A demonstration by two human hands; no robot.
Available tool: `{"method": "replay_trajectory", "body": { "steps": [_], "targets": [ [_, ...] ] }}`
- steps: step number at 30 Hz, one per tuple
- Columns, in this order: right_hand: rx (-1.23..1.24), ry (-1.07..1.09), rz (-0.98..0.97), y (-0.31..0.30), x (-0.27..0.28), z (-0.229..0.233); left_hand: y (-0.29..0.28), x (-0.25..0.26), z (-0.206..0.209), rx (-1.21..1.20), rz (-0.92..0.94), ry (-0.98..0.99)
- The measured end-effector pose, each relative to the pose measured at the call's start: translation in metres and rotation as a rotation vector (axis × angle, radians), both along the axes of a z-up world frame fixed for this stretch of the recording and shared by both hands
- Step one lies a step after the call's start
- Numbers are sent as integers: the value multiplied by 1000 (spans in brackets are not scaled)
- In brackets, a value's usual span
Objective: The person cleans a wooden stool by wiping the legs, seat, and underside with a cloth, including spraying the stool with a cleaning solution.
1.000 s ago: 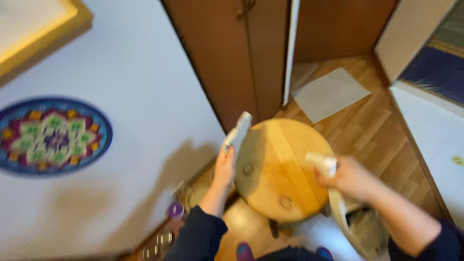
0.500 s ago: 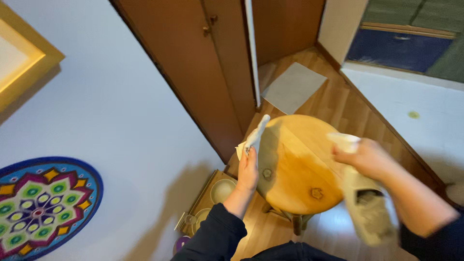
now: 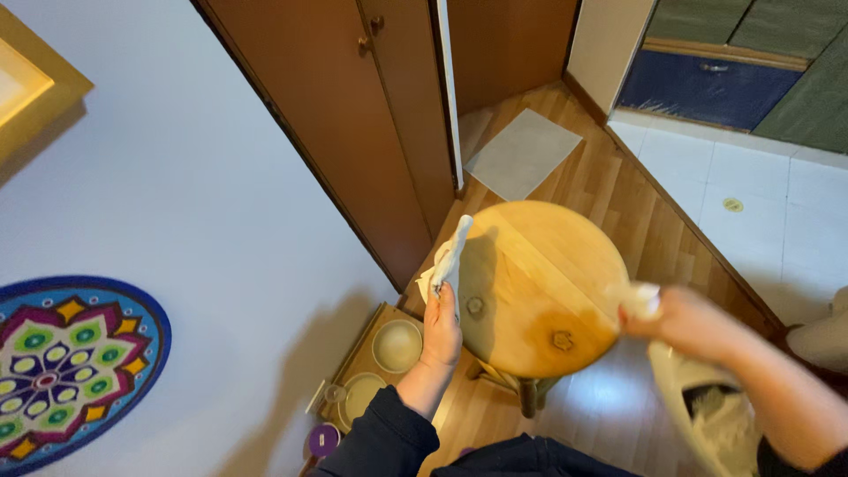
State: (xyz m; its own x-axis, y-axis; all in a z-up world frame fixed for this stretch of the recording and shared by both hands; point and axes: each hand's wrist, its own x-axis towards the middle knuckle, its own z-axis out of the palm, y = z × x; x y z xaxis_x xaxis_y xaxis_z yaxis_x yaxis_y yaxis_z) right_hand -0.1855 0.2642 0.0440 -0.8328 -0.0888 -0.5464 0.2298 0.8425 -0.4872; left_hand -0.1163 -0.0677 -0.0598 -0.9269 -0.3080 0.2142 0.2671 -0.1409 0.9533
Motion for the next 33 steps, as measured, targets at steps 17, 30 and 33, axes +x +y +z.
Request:
{"method": "replay_trajectory", "body": {
  "steps": [17, 30, 33],
  "targets": [
    [-28, 17, 344, -19, 58, 10, 40, 45, 10, -165, 116, 57],
    [-140, 99, 282, -24, 66, 13, 45, 48, 1, -79, 117, 64],
    [44, -19, 199, -21, 63, 7, 32, 38, 9, 42, 71, 55]
  ]
}}
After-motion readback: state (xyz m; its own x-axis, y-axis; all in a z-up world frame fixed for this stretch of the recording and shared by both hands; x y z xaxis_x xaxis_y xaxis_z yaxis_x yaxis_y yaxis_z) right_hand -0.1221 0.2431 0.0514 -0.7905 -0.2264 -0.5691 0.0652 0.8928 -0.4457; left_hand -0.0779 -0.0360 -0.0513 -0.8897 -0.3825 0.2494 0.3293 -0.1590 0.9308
